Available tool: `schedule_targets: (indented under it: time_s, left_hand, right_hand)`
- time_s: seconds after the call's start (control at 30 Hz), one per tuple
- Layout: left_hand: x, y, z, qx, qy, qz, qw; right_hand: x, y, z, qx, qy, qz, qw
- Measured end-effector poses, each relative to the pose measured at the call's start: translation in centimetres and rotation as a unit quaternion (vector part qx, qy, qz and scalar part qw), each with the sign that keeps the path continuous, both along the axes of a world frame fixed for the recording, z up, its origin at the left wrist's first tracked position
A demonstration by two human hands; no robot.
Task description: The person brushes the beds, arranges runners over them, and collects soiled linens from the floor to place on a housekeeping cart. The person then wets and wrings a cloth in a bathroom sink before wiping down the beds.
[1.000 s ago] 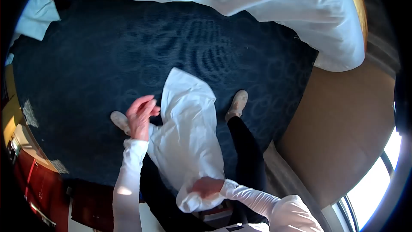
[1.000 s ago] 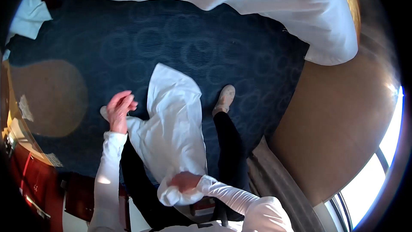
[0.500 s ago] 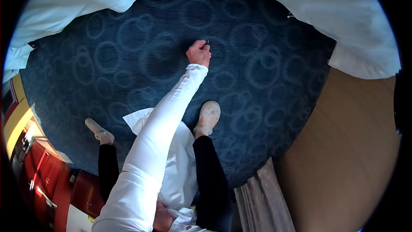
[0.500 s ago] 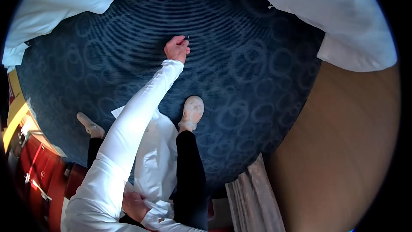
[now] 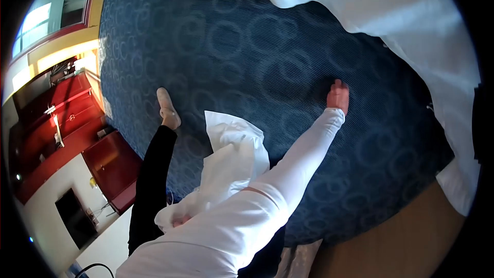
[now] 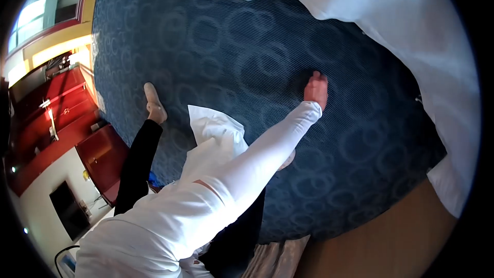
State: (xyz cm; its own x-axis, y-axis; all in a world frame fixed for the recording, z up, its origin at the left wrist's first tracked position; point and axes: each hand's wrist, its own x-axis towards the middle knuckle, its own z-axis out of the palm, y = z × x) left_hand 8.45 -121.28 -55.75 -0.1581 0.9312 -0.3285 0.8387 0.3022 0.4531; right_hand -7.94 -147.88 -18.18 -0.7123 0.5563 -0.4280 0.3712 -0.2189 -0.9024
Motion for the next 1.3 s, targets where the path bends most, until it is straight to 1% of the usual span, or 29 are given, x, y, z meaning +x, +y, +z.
schedule_targets:
  time_s: [0.07, 0.1, 0.17, 0.2, 0.23, 0.27, 0.3, 0.33, 0.37, 0.4, 0.47, 0.5, 0.53, 0.57, 0.6, 0.63, 0.7, 0.73, 0.77, 0.8, 0.83, 0.93, 0.97, 1.0, 1.13, 1.17, 1.2, 1.27, 1.3]
  left_hand:
    - [-1.1, 0.2, 0.1, -0.018, -0.003, -0.084, 0.996]
    - [-1.9, 0.0, 0.4, -0.016, -0.006, -0.08, 0.997]
    - [-4.1, -1.9, -0.7, 0.047, -0.09, -0.055, 0.993]
    - [-5.1, -3.2, -0.8, 0.066, -0.094, -0.053, 0.992]
    - [-7.0, -5.7, -1.7, 0.053, -0.197, -0.109, 0.973]
    - [-8.2, -7.1, 0.5, -0.015, -0.449, 0.049, 0.892]
    - [-9.5, -8.8, 3.1, -0.283, -0.444, 0.12, 0.842]
    - [-11.5, -9.3, 6.5, -0.374, -0.466, 0.12, 0.793]
    - [-13.2, -10.6, 8.6, -0.39, -0.493, 0.126, 0.767]
    - [-14.9, -12.4, 9.6, -0.421, -0.562, 0.168, 0.692]
    - [-17.8, -14.5, 12.7, -0.458, -0.598, 0.256, 0.606]
    - [-19.5, -14.6, 14.5, -0.443, -0.617, 0.275, 0.589]
    - [-21.2, -14.4, 16.7, -0.428, -0.635, 0.297, 0.571]
    - [-22.5, -14.0, 18.7, -0.425, -0.608, 0.328, 0.585]
    - [-24.1, -14.2, 19.7, -0.387, -0.653, 0.353, 0.546]
    - [-25.7, -13.6, 21.7, -0.376, -0.647, 0.341, 0.569]
    - [-30.0, -12.2, 25.9, -0.339, -0.677, 0.34, 0.557]
    - [-32.3, -11.2, 28.6, -0.332, -0.669, 0.329, 0.578]
    - [-34.7, -10.6, 31.2, -0.296, -0.688, 0.33, 0.575]
    - [-36.9, -10.4, 33.4, -0.256, -0.706, 0.325, 0.575]
    - [-39.3, -9.8, 36.2, -0.236, -0.71, 0.331, 0.575]
    - [-46.6, -10.1, 43.4, -0.164, -0.712, 0.341, 0.591]
    - [-48.7, -10.6, 45.3, -0.124, -0.734, 0.361, 0.562]
    - [-50.7, -11.6, 46.7, -0.087, -0.743, 0.369, 0.552]
    - [-59.7, -14.9, 54.2, 0.001, -0.759, 0.447, 0.474]
    - [-62.3, -15.6, 56.3, -0.003, -0.747, 0.468, 0.471]
    - [-64.4, -16.3, 57.8, 0.028, -0.754, 0.471, 0.457]
    - [-69.1, -18.7, 61.2, 0.062, -0.743, 0.481, 0.462]
    - [-71.3, -19.6, 63.1, 0.077, -0.738, 0.502, 0.445]
  right_hand:
    - [-0.5, 0.2, -0.2, -0.007, -0.002, 0.005, 1.0]
    - [-0.9, 0.3, -0.2, -0.01, -0.003, 0.008, 1.0]
    - [-1.7, 0.6, -0.2, -0.017, -0.002, 0.01, 1.0]
    - [-2.1, 0.9, -0.2, -0.023, -0.001, 0.012, 1.0]
    - [-2.5, 1.1, -0.3, -0.03, 0.0, 0.014, 0.999]
    - [-2.8, 1.4, -0.7, -0.04, 0.0, 0.018, 0.999]
    - [-3.0, 1.6, -1.2, -0.049, 0.003, 0.023, 0.999]
    - [-3.0, 1.8, -1.8, -0.059, 0.018, 0.03, 0.998]
    - [-3.0, 2.1, -2.6, -0.074, 0.036, 0.037, 0.996]
    - [-2.7, 2.7, -3.3, -0.078, 0.076, 0.051, 0.993]
    - [-3.6, 6.8, -2.7, -0.136, 0.03, 0.182, 0.973]
    - [-3.7, 6.6, -3.0, -0.135, 0.024, 0.188, 0.973]
    - [-4.0, 5.7, -3.6, -0.161, 0.042, 0.143, 0.976]
    - [-4.4, 5.0, -4.3, -0.184, 0.06, 0.101, 0.976]
    - [-4.7, 4.6, -5.3, -0.202, 0.045, 0.146, 0.967]
    - [-4.8, 5.4, -6.1, -0.211, 0.062, 0.18, 0.959]
    - [-4.9, 3.5, -8.6, -0.381, 0.161, 0.09, 0.906]
    - [-5.7, 5.4, -7.4, -0.386, 0.038, 0.144, 0.91]
    - [-5.9, 4.9, -7.0, -0.484, -0.003, 0.086, 0.871]
    - [-6.0, 4.7, -6.8, -0.464, -0.076, 0.113, 0.876]
    - [-6.0, 5.1, -5.4, -0.477, -0.101, 0.067, 0.87]
    - [-7.1, 7.9, -1.9, -0.444, -0.175, 0.082, 0.875]
    - [-7.9, 9.4, -0.7, -0.448, -0.177, 0.074, 0.873]
    - [-9.3, 11.2, 1.6, -0.451, -0.18, 0.065, 0.872]
    - [-18.3, 18.0, 11.4, -0.405, -0.219, 0.098, 0.883]
    - [-19.3, 18.7, 12.1, -0.418, -0.22, 0.073, 0.878]
    - [-21.4, 20.5, 13.6, -0.397, -0.233, 0.098, 0.882]
    - [-27.5, 22.6, 18.4, -0.343, -0.247, 0.092, 0.902]
    - [-30.9, 23.6, 20.4, -0.324, -0.247, 0.102, 0.908]
